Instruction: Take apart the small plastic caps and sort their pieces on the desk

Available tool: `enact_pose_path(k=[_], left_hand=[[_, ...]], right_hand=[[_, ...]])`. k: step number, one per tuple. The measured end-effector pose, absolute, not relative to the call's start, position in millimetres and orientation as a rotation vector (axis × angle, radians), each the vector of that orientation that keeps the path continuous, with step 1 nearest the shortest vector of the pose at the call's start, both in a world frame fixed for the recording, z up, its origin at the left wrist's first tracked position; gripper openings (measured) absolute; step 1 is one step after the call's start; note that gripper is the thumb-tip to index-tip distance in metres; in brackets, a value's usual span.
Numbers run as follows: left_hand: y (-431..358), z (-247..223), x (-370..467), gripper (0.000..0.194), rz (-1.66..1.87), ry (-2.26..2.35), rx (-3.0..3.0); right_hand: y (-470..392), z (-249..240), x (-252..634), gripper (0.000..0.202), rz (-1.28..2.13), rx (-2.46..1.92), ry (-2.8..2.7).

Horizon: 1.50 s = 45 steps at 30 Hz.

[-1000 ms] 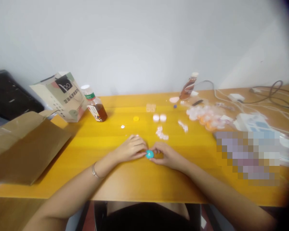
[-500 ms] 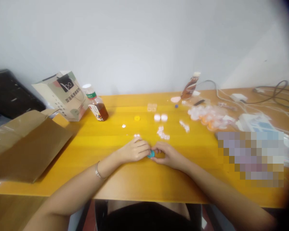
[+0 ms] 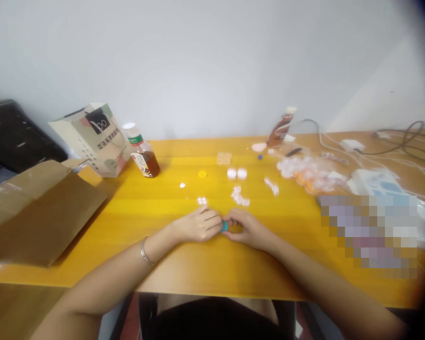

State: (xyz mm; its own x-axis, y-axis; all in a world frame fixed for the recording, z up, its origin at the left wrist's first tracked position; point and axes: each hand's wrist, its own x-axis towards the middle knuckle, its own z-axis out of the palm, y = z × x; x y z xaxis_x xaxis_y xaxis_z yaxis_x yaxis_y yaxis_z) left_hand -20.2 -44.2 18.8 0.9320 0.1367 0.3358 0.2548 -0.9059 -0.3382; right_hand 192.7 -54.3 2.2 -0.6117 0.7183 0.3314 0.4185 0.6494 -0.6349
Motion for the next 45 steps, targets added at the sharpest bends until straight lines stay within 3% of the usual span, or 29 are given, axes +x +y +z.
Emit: enact_pose_path(k=[16, 24, 30, 35, 39, 42, 45], left_hand=[[-31, 20, -29, 0.012, -0.766, -0.763, -2.874], [0, 55, -91, 0.013, -0.433, -1.136, -2.733], [-1, 46, -88, 0.011, -0.185, -1.088, -2.752], [-3, 41, -81, 0.017, -0.175, -1.06, -2.745], [-5, 43, -80, 0.02, -0.267, -1.035, -2.755], [-13, 41, -69, 0.021, -0.523, -1.02, -2.671], [-28, 36, -47, 0.02, -0.684, -0.744, -2.746]], right_hand=[[-54, 3, 193, 0.01, 0.683, -0.907, -2.32], [-56, 4, 194, 0.014, 0.702, -0.928, -2.333], [-56, 7, 194, 0.015, 0.724, -0.956, -2.334], [-56, 7, 194, 0.015, 0.717, -0.95, -2.334], [-57, 9, 194, 0.014, 0.787, -0.958, -2.277], [-57, 10, 194, 0.014, 0.836, -0.986, -2.184], [-56, 9, 195, 0.016, 0.819, -0.999, -2.092]])
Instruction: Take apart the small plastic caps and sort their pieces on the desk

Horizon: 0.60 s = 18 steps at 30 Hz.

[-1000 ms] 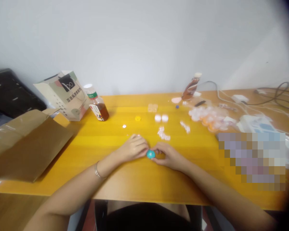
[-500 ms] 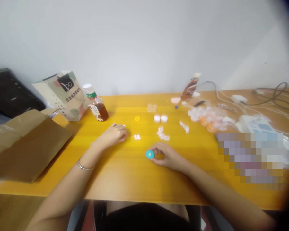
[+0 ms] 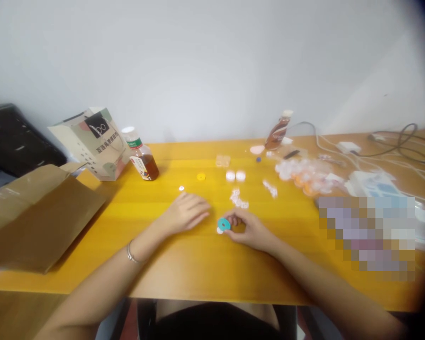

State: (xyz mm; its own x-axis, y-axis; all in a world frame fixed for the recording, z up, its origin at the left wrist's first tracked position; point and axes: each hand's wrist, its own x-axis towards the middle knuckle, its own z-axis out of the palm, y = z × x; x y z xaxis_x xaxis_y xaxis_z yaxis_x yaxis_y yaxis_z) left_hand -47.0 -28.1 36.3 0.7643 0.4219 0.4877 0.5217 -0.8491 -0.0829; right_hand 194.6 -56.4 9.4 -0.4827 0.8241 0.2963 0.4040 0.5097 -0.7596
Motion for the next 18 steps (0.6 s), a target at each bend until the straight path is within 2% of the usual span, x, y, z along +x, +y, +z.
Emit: enact_pose_path(k=[3, 7, 9, 12, 14, 18], left_hand=[[-45, 32, -27, 0.022, -0.61, -0.495, -2.846], [-54, 31, -20, 0.02, -0.588, -0.456, -2.881], [-48, 31, -26, 0.02, -0.614, -0.48, -2.865], [-26, 31, -43, 0.018, -0.747, -0.742, -2.735], [-4, 32, -56, 0.016, -0.828, -1.023, -2.607], [42, 32, -75, 0.02, -0.57, -1.347, -2.551]], right_hand=[[-57, 9, 195, 0.019, 0.844, -0.973, -2.042], [-57, 11, 194, 0.019, 0.9, -0.947, -2.025], [-57, 12, 193, 0.026, 0.94, -0.951, -2.007], [-55, 11, 194, 0.034, 0.971, -0.991, -1.948], [-53, 9, 196, 0.029, 0.93, -1.032, -1.922], [-52, 6, 198, 0.022, 0.826, -1.086, -1.929]])
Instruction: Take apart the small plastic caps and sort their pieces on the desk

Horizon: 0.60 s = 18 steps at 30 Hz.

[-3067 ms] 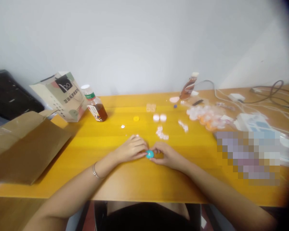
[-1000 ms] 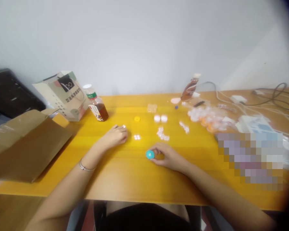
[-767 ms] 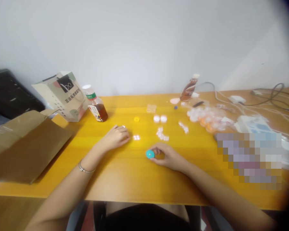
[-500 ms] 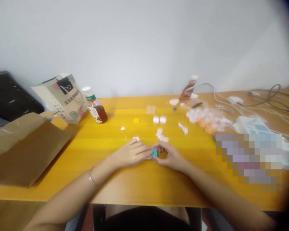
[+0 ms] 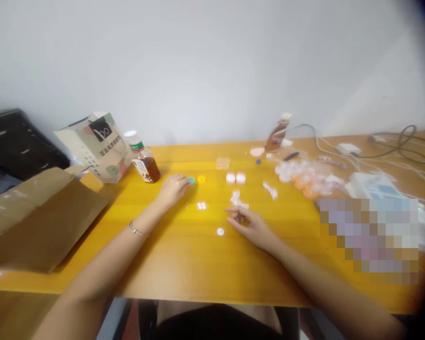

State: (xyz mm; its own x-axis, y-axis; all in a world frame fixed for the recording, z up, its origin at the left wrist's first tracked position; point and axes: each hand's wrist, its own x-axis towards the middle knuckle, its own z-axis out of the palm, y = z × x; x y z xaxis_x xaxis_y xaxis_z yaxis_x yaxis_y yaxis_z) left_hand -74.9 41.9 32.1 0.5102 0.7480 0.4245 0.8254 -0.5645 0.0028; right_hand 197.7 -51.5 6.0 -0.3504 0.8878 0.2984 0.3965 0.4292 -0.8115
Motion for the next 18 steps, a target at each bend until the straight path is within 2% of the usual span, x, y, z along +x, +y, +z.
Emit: enact_pose_path(k=[7, 18], left_hand=[[73, 22, -70, 0.022, -0.396, -1.42, -2.576], [74, 15, -58, 0.025, -0.431, -1.434, -2.575]], right_hand=[[-51, 5, 198, 0.017, 0.761, -1.083, -1.988], [-51, 6, 199, 0.014, 0.771, -1.054, -2.078]])
